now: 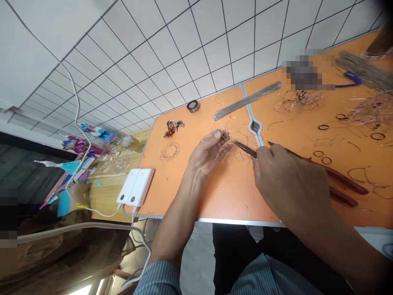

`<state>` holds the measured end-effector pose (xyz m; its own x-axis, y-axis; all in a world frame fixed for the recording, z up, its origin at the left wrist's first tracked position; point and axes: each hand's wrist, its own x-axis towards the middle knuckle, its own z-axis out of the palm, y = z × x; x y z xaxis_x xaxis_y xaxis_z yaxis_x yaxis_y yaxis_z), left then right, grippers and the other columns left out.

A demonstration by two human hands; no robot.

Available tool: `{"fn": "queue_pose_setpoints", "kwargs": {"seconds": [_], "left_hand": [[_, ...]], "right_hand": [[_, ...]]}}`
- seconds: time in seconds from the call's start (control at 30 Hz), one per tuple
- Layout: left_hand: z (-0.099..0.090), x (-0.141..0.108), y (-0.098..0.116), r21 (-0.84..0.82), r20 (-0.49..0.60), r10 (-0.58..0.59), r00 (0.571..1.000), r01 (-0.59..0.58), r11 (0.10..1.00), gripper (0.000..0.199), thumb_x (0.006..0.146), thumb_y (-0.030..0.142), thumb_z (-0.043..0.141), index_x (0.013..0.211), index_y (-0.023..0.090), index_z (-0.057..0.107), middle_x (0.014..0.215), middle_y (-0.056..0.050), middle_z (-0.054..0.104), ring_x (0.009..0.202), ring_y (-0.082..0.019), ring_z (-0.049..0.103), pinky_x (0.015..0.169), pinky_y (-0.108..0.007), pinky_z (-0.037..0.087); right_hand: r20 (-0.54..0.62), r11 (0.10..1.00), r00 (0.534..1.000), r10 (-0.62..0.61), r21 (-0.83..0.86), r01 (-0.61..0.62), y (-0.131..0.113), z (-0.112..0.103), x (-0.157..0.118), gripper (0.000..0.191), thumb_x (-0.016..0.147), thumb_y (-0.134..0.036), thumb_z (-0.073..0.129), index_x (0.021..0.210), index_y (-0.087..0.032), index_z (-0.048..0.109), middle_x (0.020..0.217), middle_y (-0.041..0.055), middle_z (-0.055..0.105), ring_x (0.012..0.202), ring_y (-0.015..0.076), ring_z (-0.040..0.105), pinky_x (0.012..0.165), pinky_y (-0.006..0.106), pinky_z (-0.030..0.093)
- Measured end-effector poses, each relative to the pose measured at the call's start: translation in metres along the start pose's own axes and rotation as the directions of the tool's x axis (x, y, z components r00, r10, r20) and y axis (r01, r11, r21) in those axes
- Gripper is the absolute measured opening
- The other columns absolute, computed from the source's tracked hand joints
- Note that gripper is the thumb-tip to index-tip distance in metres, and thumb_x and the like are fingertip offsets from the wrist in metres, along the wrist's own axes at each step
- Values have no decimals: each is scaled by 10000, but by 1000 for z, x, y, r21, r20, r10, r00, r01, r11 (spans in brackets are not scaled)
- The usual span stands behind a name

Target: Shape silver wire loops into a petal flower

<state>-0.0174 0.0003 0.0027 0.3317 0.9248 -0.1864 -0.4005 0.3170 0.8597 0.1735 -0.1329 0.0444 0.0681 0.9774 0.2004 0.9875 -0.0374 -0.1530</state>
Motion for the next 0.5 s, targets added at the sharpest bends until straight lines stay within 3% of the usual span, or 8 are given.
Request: {"fn": "queue_pose_setpoints", "kwargs": {"seconds": [0.23,0.37,0.5], "left_hand": [[8,0,-4,-64,-49,17,999,-21,998,335,779,328,1138,897,230,841,1035,-17,845,947,-158,787,893,-298,681],[19,-4,-3,-81,-112,16,994,-26,996,202,899,249,1027,900,205,830,986,-12,829,907,-136,775,901,-271,653],[24,-6,1,-118,-186,-36,982,14,993,175,976,198,945,882,198,797,967,-10,826,881,-133,768,898,-273,630]], "right_hand": [[-2,998,1000,-2,-70,1,-7,3,-4,266,1205,-308,576,1016,-173,706,779,92,625,563,165,340,558,341,125],[-3,987,999,33,-158,-33,-12,1,-6,338,1256,-341,502,1061,-166,716,804,98,684,579,204,516,573,343,131],[74,997,996,44,-71,-39,-5,0,-6,284,1231,-361,574,1065,-191,730,789,72,700,620,225,574,596,351,143]]}}
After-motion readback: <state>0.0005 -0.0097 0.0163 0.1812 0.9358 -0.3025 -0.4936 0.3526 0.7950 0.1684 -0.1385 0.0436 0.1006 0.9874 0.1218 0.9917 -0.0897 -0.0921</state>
